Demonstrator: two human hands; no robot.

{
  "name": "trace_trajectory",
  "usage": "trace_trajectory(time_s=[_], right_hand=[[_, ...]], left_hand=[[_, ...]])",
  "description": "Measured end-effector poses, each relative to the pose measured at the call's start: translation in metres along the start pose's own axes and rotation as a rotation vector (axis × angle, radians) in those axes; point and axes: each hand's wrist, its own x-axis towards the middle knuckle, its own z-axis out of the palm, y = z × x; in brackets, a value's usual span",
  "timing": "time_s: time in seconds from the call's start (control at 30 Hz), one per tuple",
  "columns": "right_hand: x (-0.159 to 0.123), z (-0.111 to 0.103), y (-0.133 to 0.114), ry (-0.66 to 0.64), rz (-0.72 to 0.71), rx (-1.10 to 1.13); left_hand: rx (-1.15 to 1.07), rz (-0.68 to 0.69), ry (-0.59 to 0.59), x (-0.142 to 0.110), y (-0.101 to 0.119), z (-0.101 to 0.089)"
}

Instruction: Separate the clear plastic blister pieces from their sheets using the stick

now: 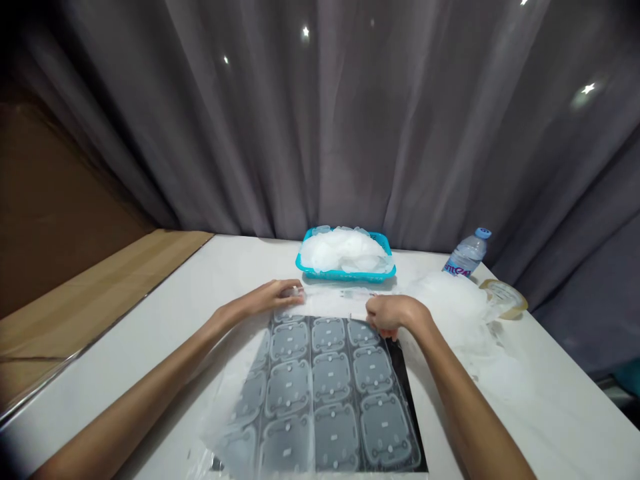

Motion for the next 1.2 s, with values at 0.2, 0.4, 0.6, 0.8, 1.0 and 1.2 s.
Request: trace_trajectory(time_s=[0.2, 0.4, 0.6, 0.8, 1.0, 1.2], right_hand=[[0.004, 0.005, -0.014, 0.031, 0.013, -0.058], [0.021, 0.001, 0.004, 0.478, 0.111, -0.199], [0.037, 0.016, 0.004, 0.528, 0.079, -0.257], [0.033, 0.018, 0.000, 0.536, 0.098, -0.306], [0.030, 0.012, 0.009, 0.480, 0.112, -0.292], [0.027, 0.015, 0.007, 0.522, 0.060, -0.162]], left_hand=[[0.016, 0.053, -0.096, -0.001, 0.007, -0.007], [0.105, 0.051, -0.068, -0.004, 0.014, -0.011], [0.204, -0.003, -0.016, -0.005, 0.009, -0.011], [0.242, -0.150, 0.014, -0.012, -0.003, -0.017], [0.213, -0.306, 0.026, -0.036, -0.024, -0.028], [0.281, -0.368, 0.263, -0.105, -0.009, -0.016]])
